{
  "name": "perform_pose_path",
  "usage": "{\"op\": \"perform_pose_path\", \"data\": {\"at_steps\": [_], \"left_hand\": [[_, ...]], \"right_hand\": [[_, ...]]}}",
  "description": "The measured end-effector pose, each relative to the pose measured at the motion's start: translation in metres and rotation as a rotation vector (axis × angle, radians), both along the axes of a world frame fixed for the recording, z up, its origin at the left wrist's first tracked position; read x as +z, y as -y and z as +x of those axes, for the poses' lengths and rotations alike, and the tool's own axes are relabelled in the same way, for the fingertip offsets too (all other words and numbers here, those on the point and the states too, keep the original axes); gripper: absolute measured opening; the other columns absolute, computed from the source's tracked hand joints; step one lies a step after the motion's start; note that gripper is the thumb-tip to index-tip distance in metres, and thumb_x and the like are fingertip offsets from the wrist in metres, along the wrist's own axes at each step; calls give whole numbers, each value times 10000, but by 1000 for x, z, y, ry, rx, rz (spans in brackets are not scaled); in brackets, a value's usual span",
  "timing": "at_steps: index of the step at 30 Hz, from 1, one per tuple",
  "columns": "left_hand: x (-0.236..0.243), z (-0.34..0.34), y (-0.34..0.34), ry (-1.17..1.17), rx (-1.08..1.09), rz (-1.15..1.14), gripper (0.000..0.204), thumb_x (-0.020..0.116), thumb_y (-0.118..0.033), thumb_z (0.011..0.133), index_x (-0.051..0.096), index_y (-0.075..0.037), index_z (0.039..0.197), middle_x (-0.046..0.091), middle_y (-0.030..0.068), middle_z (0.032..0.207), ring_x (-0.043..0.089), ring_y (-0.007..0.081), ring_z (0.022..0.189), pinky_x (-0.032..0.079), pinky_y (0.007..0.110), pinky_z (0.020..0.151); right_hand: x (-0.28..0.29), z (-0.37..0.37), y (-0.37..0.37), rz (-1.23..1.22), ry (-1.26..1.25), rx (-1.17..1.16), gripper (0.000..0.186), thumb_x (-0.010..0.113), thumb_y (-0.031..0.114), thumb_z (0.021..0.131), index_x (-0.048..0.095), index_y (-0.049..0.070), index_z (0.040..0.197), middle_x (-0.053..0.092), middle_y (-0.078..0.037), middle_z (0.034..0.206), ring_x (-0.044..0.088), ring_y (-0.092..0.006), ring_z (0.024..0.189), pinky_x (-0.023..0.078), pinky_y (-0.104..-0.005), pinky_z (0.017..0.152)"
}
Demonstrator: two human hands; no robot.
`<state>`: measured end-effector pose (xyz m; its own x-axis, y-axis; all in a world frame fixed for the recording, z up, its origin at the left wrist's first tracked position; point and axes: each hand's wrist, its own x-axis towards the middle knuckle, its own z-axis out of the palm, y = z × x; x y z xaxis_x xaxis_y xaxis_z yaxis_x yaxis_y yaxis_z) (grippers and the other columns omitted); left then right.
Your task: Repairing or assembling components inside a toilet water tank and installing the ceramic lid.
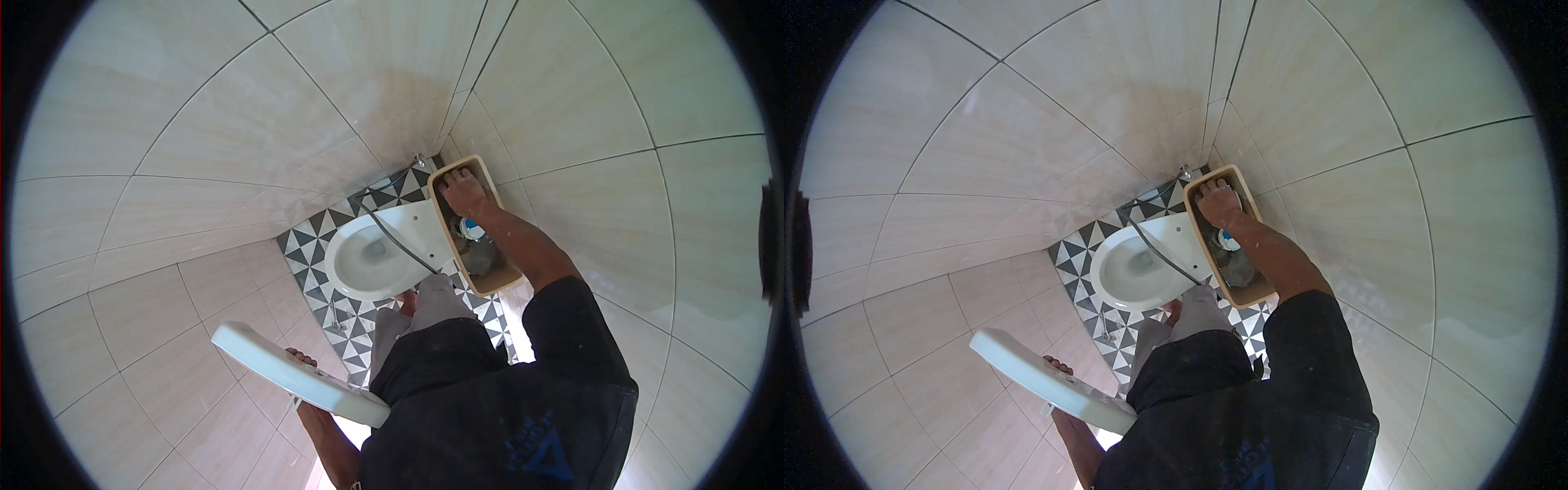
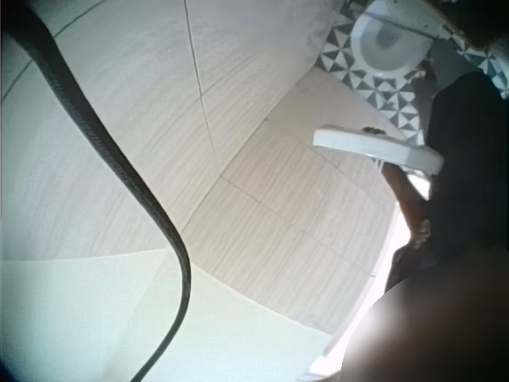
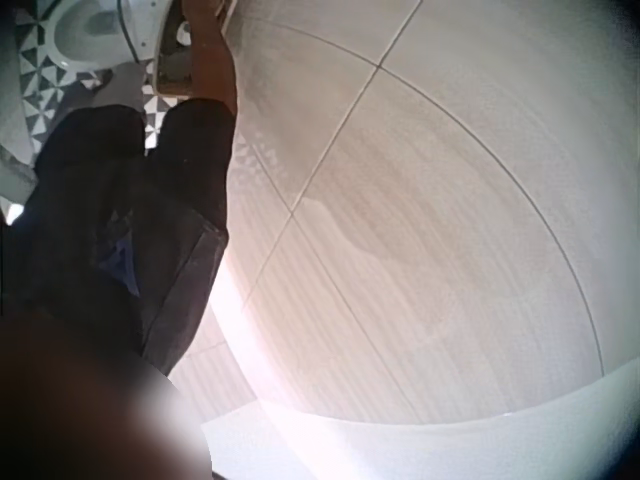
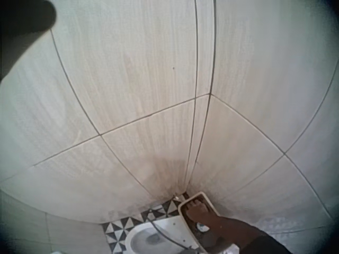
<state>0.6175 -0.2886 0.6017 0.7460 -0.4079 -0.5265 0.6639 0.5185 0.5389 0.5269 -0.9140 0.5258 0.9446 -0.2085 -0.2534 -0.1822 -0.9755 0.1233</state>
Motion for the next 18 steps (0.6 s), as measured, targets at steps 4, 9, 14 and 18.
{"op": "perform_pose_path", "data": {"at_steps": [4,9,14,18], "left_hand": [[2,-1,-1,-9,-7,12,398,601,-415,972,601,-57,1145,707,121,934,717,292,789,611,447,733],[3,0,-8,-6,-43,-59,431,589,-428,979,592,-51,1188,710,127,978,723,313,824,609,476,755],[-3,-3,-14,83,-85,-126,461,581,-433,988,587,-43,1233,708,152,1068,729,334,919,605,498,814],[0,-2,-13,67,-89,-136,466,584,-427,989,583,-40,1249,708,155,1077,728,334,934,601,497,831]], "right_hand": [[-26,5,-4,15,22,60,294,528,222,956,739,77,1100,665,-131,1259,596,-302,1204,419,-483,1034],[-59,6,-2,16,25,17,291,579,236,887,751,59,1041,676,-136,1226,583,-291,1216,408,-480,1059],[-55,9,0,64,39,48,289,596,257,871,762,55,995,688,-121,1196,598,-282,1188,410,-468,1052],[-50,11,0,43,77,75,289,604,252,863,757,58,1013,687,-112,1171,607,-280,1174,415,-459,1051]]}}
